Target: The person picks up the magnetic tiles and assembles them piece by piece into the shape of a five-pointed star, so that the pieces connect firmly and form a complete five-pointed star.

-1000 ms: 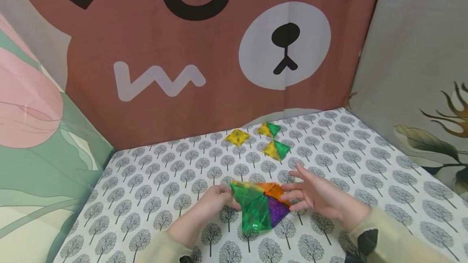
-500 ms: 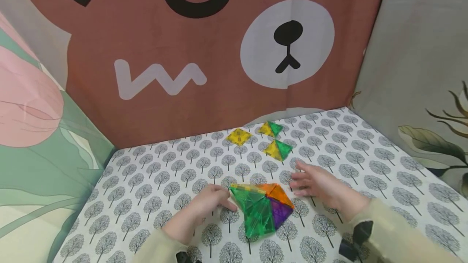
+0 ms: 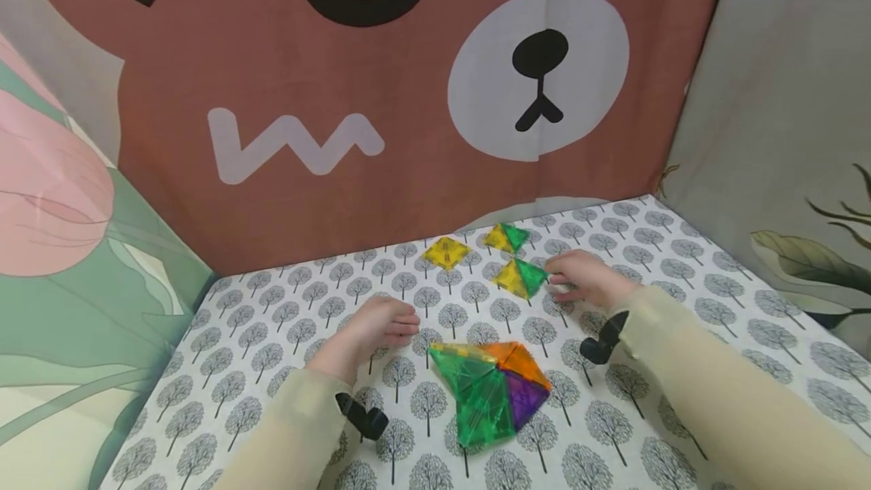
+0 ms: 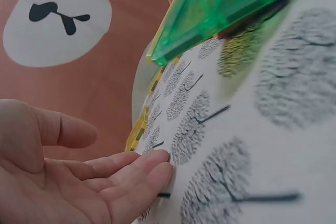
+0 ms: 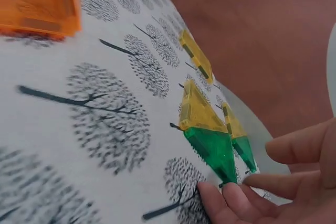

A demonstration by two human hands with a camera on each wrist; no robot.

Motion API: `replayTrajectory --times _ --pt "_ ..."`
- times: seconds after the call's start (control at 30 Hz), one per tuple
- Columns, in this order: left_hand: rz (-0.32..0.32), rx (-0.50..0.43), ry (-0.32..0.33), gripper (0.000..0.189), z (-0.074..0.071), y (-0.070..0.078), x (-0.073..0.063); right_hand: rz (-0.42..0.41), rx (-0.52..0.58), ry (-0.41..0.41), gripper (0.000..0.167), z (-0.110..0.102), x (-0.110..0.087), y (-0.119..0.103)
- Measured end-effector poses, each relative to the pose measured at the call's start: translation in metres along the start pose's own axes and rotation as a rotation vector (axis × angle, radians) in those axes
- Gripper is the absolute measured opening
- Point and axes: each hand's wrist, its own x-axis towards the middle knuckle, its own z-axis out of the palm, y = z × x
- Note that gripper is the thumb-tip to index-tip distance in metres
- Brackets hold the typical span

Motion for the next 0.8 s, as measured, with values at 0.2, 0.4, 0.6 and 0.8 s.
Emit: replayTrajectory --times 0.2,0.4,0.6,0.8 --pt "-0.027 -0.061 -0.030 0.043 0.008 0.010 0.026 -0.016 -0.040 -0.060 0.052 0.009 0.011 -0.007" --pt "-0.011 -0.080 -0.047 0.043 0.019 0.018 0.041 -0.041 -0.093 -0.064 0.043 0.029 0.017 -0.010" --pt "-0.025 -0.166 -0.005 0.041 0.027 0.022 0.046 -0.054 -0.108 -0.109 0.042 0.050 0.019 -0.013" --pt "-0.033 -0.183 0.009 0.048 0.030 0.023 0.046 -0.056 -0.065 -0.132 0.041 0.059 0.020 -0.014"
